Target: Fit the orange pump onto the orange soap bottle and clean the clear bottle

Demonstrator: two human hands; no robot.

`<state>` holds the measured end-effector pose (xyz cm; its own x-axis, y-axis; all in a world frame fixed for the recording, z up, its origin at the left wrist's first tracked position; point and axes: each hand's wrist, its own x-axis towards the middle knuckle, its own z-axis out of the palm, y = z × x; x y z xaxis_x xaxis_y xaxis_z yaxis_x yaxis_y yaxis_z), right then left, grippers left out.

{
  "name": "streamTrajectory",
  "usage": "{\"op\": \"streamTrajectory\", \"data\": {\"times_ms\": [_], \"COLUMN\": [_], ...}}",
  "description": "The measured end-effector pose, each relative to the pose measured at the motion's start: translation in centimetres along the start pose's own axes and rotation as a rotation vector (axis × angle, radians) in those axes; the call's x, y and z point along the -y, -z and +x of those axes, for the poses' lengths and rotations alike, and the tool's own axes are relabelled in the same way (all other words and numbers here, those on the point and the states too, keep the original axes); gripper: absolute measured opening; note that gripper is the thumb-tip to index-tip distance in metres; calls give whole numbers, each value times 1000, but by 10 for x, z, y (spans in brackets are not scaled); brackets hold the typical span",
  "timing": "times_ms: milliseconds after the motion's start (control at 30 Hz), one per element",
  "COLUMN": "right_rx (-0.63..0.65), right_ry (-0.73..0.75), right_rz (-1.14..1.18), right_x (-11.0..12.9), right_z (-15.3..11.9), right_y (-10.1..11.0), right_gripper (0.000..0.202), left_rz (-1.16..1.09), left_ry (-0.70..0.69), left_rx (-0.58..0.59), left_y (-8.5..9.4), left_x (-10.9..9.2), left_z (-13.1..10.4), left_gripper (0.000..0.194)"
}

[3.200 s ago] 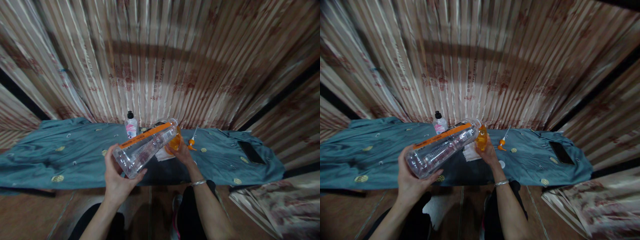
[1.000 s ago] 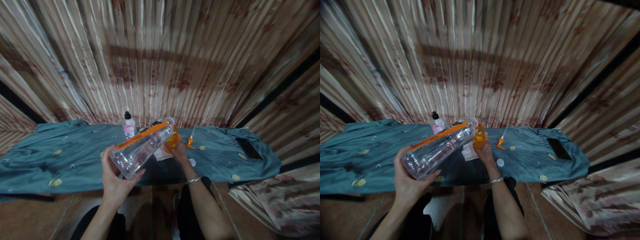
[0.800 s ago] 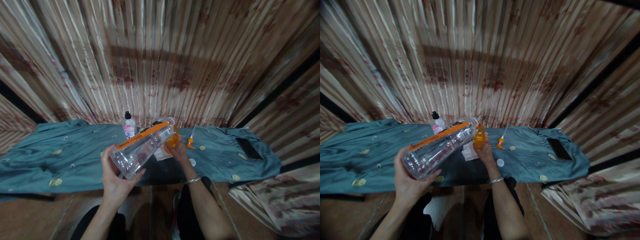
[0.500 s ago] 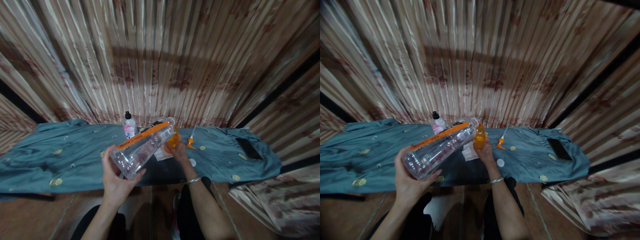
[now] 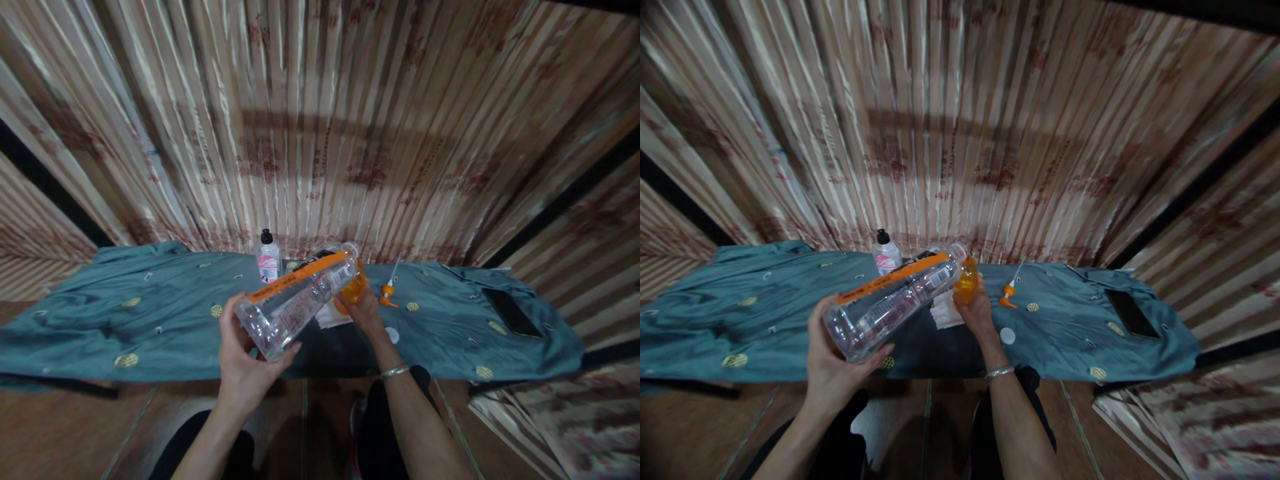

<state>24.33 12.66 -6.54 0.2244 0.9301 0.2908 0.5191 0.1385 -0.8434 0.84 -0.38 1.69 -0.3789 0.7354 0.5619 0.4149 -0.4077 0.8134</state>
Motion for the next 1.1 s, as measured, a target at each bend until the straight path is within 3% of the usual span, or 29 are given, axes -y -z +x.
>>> {"op": "streamTrajectory", "data": {"times_ms": [300,833,1100], "right_rx": [20,-29,-16], "right_ry": [-19,56,30], "right_rz": [21,76,53], "right_x": [-4,-10,-9], "right_z": [-2,-2,-2], "right_y": [-1,-5,-3], "right_gripper": [71,63,65], "left_rz": [3,-104,-144], "left_ry": [51,165,193], "left_rx": [38,40,-48], "left_y": [2,-2,-10], "left_x": [3,6,-4], "left_z": [-3,-10,-15], "left_gripper": [93,92,88]}}
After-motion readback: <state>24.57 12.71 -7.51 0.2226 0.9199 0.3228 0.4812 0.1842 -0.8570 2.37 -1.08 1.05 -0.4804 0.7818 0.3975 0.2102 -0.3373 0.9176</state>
